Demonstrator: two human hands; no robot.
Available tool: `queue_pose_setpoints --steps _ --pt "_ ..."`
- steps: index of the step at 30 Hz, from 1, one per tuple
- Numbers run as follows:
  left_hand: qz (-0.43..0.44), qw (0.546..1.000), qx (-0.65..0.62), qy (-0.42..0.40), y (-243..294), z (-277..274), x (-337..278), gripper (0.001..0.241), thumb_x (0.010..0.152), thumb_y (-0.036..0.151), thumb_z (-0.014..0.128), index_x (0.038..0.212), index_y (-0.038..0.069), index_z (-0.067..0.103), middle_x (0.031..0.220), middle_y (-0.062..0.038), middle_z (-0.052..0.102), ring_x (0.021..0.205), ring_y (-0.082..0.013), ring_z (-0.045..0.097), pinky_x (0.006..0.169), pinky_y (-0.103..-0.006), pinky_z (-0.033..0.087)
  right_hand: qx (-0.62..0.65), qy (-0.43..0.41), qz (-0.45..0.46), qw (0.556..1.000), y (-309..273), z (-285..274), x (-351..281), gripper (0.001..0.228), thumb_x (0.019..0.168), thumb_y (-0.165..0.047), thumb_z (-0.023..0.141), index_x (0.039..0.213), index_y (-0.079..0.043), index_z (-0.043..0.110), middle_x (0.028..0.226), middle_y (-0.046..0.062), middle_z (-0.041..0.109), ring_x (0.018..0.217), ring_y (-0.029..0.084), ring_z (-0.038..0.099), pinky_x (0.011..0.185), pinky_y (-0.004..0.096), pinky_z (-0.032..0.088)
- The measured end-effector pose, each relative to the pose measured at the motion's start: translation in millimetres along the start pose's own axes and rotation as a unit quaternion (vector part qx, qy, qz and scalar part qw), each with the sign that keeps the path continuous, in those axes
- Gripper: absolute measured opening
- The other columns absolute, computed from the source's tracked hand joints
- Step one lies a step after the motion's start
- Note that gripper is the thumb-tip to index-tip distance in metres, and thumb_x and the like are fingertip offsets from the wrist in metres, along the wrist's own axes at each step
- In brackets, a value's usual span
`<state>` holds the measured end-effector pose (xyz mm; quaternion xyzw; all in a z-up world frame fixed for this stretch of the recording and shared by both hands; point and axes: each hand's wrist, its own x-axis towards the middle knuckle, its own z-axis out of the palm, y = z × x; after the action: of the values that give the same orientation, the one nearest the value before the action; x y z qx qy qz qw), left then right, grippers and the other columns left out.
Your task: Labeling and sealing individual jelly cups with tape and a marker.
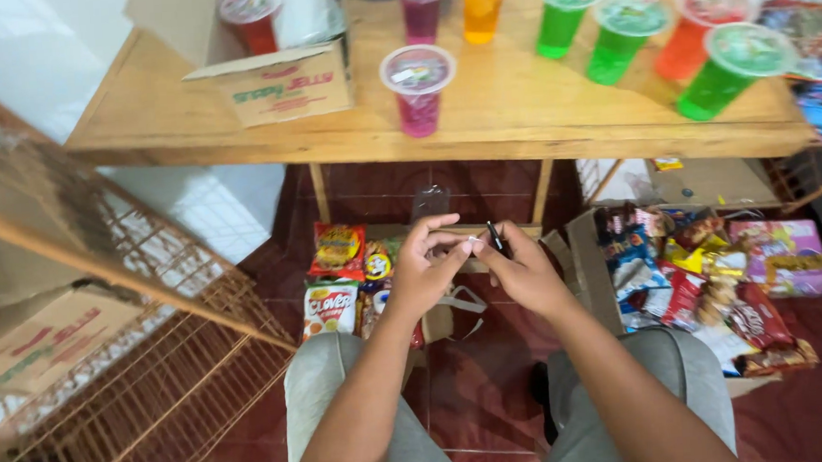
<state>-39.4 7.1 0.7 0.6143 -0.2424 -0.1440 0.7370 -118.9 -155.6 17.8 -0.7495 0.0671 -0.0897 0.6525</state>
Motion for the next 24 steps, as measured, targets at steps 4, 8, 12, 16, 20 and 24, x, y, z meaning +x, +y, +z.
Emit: queue_pose_setpoints --steps 4,8,12,16,20,24 --pt "0.011 0.999 -0.021 -0.036 12 25 0 0.051 0.09 0.006 0.074 0.138 0.005 0.056 0.106 -0.006 0.076 0.079 -0.0028 0.058 0.073 -0.021 0.049 -0.007 0.034 -0.023 0.999 -10 -26 -12 0.018 0.105 -0.022 0.062 0.097 -0.006 0.06 0.076 0.002 0.058 0.059 0.006 0.055 0.053 0.024 0.044" --pt "0.043 0.998 0.014 -0.043 30 68 6 0.048 0.091 0.005 0.071 0.137 0.005 0.056 0.115 -0.008 0.076 0.098 -0.0098 0.068 0.084 -0.0248 0.055 -0.076 0.142 -0.189 0.969 -49 -82 -38 0.011 0.097 -0.011 0.066 0.104 -0.006 0.058 0.108 0.006 0.063 0.079 0.013 0.058 0.065 0.027 0.047" --pt "0.149 0.983 0.083 -0.064 83 137 29 0.052 0.089 0.01 0.072 0.137 0.002 0.056 0.122 -0.014 0.074 0.116 -0.0219 0.07 0.097 -0.0345 0.054 0.238 0.243 -0.155 0.927 -61 -193 -45 0.038 0.091 0.005 0.058 0.125 -0.011 0.053 0.109 0.015 0.054 0.072 0.013 0.056 0.052 0.025 0.037" --pt "0.299 0.942 0.149 -0.028 93 219 103 0.068 0.08 0.015 0.077 0.139 -0.004 0.048 0.129 -0.022 0.063 0.125 -0.0346 0.062 0.108 -0.0447 0.049 0.246 0.239 -0.189 0.92 -115 -253 -19 0.048 0.09 0.002 0.054 0.132 -0.018 0.044 0.137 0.01 0.063 0.069 0.009 0.055 0.051 0.022 0.035" --pt "0.235 0.953 0.191 0.025 95 265 150 0.068 0.069 0.014 0.084 0.126 -0.005 0.053 0.123 -0.025 0.062 0.118 -0.0395 0.06 0.102 -0.0461 0.049 0.159 0.201 -0.059 0.965 -133 -272 14 0.06 0.081 -0.004 0.05 0.134 -0.029 0.035 0.109 0.018 0.055 0.058 0.017 0.06 0.04 0.024 0.029" --pt "0.208 0.964 0.16 -0.04 107 270 139 0.065 0.061 0.009 0.084 0.121 0.001 0.057 0.119 -0.019 0.064 0.113 -0.034 0.064 0.099 -0.0447 0.05 0.105 0.211 -0.063 0.97 -149 -249 -10 0.076 0.067 0.001 0.049 0.135 -0.029 0.033 0.119 0.021 0.063 0.052 0.011 0.049 0.041 0.024 0.035"
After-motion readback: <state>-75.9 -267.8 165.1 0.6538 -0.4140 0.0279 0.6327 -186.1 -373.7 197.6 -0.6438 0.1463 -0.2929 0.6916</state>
